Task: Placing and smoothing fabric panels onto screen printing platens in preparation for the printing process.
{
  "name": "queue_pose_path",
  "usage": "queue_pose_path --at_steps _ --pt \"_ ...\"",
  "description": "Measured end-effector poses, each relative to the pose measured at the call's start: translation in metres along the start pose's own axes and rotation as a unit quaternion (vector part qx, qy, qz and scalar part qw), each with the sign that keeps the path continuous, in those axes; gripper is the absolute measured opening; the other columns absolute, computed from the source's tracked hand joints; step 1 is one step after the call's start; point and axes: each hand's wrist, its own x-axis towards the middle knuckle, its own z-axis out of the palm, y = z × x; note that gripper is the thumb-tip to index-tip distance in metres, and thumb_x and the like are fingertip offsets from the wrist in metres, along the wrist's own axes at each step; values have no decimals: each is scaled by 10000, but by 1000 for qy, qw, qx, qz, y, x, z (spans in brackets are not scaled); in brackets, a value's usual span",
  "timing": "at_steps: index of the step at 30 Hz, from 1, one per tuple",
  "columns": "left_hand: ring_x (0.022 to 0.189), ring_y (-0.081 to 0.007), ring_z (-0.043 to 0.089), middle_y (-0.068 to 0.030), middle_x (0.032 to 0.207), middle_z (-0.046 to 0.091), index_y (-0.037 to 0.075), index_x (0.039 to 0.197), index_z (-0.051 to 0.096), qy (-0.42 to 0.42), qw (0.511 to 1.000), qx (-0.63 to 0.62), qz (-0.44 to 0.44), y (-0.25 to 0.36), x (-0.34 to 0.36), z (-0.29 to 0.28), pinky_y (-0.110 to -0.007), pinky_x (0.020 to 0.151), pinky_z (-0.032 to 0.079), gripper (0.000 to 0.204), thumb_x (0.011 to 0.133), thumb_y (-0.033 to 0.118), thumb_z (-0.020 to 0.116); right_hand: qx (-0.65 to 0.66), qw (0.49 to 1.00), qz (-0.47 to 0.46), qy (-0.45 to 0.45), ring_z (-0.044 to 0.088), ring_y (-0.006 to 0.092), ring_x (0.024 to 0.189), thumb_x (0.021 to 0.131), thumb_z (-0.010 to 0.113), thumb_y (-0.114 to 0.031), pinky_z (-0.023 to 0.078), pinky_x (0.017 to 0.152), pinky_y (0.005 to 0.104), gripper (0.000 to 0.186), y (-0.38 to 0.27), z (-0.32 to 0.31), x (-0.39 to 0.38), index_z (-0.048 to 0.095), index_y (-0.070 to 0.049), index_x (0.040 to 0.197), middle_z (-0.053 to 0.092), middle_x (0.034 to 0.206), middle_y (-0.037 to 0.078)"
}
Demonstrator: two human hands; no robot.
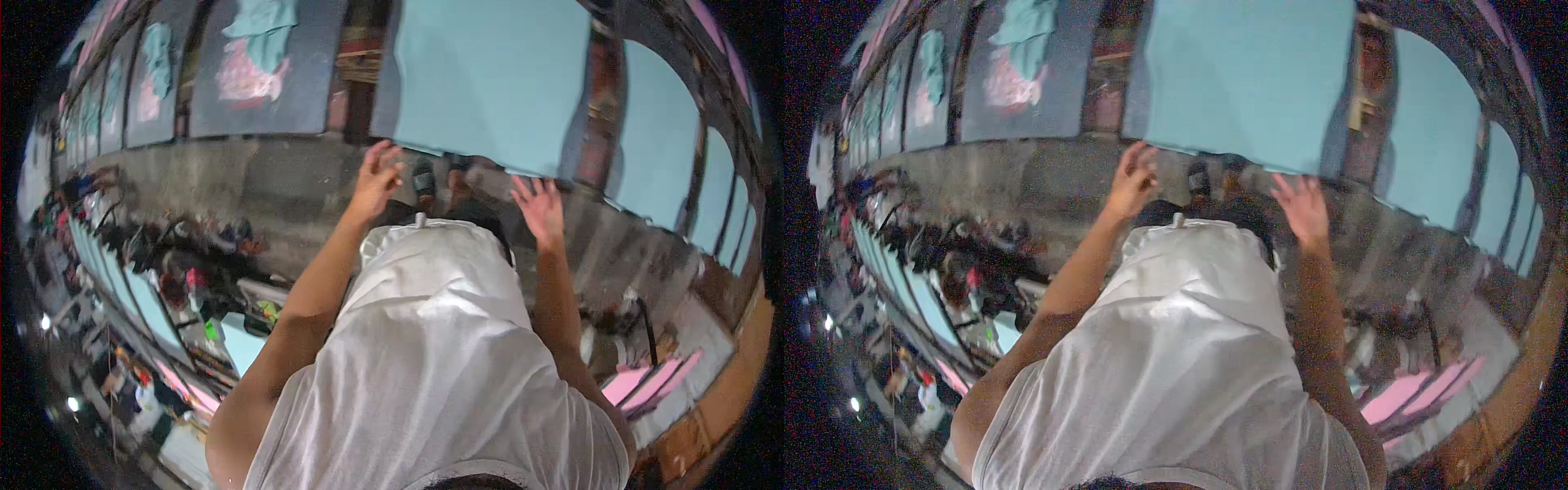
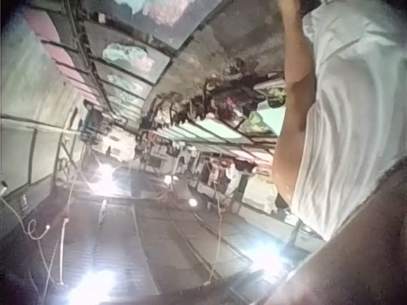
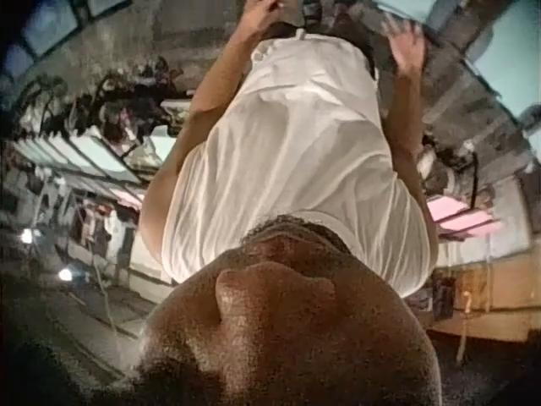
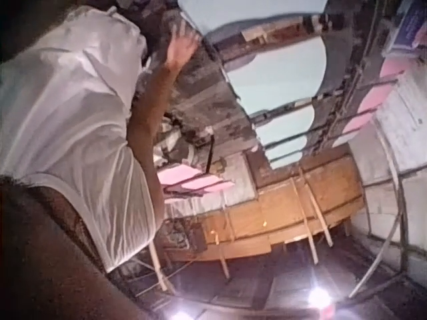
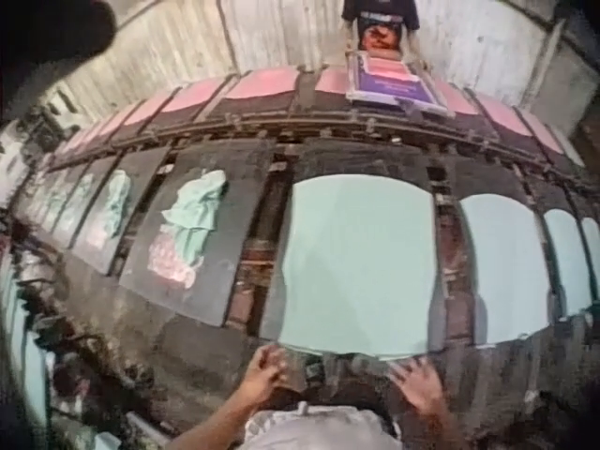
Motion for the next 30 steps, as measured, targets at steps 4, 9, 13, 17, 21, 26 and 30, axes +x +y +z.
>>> queue_pose_path --at_steps 4,9,13,17,21,26,30 --pt "717 -131 544 -67 1357 464 115 1419 290 18 998 -27 -44 13 2 9 -246 651 471 621 880 56 593 117 991 -16 -56 524 310 1200 921 582 -259 343 1057 602 270 20 -8 21 597 -136 1162 583 1262 62" --pt "661 -95 502 -7 1059 553 129 1359 361 -36 998 25 -37 12 9 16 -207 496 358 527 903 151 624 108 993 -36 -34 568 267 1141 922 594 -192 401 1047 542 167 22 10 14 621 -113 1066 618 1202 92" --pt "617 -60 480 45 841 531 83 1071 522 91 980 179 2 26 -19 7 -199 493 330 255 920 244 651 -235 965 23 111 664 213 916 932 610 -249 537 858 356 293 -12 51 -22 609 -24 1119 663 1063 142" --pt "692 -40 445 47 760 518 63 966 583 130 938 290 140 62 -31 -1 -213 576 361 161 947 219 619 -517 844 69 125 645 112 748 913 640 -256 505 639 244 255 -62 66 -45 657 -42 1051 685 865 46" --pt "664 -67 477 12 732 552 35 922 588 115 865 411 265 121 4 39 -236 605 406 172 935 202 627 -460 853 -117 218 588 64 661 898 654 -237 427 561 209 187 -106 90 -22 678 -75 989 653 778 8" --pt "705 -220 613 -94 759 630 20 941 576 142 795 515 287 153 70 89 -330 654 477 265 888 263 667 -571 767 -179 230 608 118 686 863 689 -330 467 606 262 277 -147 90 69 690 -71 961 654 750 32" --pt "800 -357 640 -165 831 654 38 957 566 166 693 677 182 157 95 102 -425 703 498 360 856 369 663 -754 564 -202 269 660 281 736 797 702 -489 516 701 405 436 -151 114 110 700 -70 919 682 758 102"
